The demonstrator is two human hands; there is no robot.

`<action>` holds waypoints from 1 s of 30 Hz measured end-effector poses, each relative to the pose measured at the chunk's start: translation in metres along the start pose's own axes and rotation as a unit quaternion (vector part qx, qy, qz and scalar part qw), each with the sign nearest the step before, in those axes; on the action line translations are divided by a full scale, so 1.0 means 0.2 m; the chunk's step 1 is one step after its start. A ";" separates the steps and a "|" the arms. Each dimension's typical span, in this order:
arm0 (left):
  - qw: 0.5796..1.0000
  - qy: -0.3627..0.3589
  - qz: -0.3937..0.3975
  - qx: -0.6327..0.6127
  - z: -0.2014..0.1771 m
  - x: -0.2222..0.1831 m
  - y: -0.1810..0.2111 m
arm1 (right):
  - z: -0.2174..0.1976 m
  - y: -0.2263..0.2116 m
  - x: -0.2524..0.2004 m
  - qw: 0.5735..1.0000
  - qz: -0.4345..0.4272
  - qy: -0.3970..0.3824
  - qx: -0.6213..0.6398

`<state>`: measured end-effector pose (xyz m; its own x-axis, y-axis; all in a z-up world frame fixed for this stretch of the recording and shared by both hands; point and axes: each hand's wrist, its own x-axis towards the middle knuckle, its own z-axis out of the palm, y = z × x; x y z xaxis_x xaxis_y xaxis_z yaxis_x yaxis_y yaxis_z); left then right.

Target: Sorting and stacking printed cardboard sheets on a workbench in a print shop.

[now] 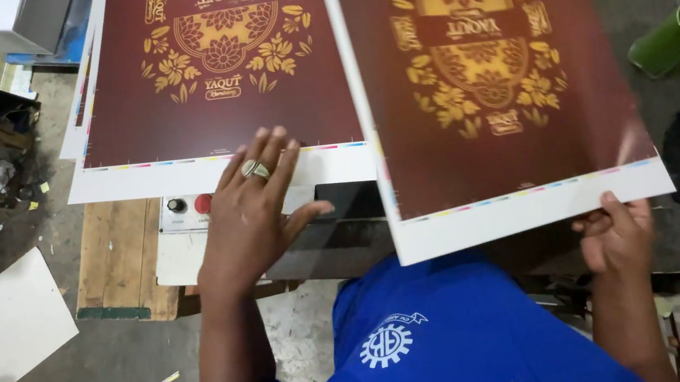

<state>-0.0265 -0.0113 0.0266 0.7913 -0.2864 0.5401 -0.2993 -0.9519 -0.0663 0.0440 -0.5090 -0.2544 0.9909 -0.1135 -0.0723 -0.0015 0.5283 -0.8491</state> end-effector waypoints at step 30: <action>0.993 0.034 -0.099 -0.056 0.09 -0.06 -0.05 | 0.04 0.20 0.30 0.985 0.046 0.038 -0.164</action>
<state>-0.0237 -0.0008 0.0064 0.8037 -0.0829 0.5893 -0.2022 -0.9694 0.1394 0.1047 -0.4877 -0.2875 0.9715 -0.1474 -0.1856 -0.1470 0.2396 -0.9597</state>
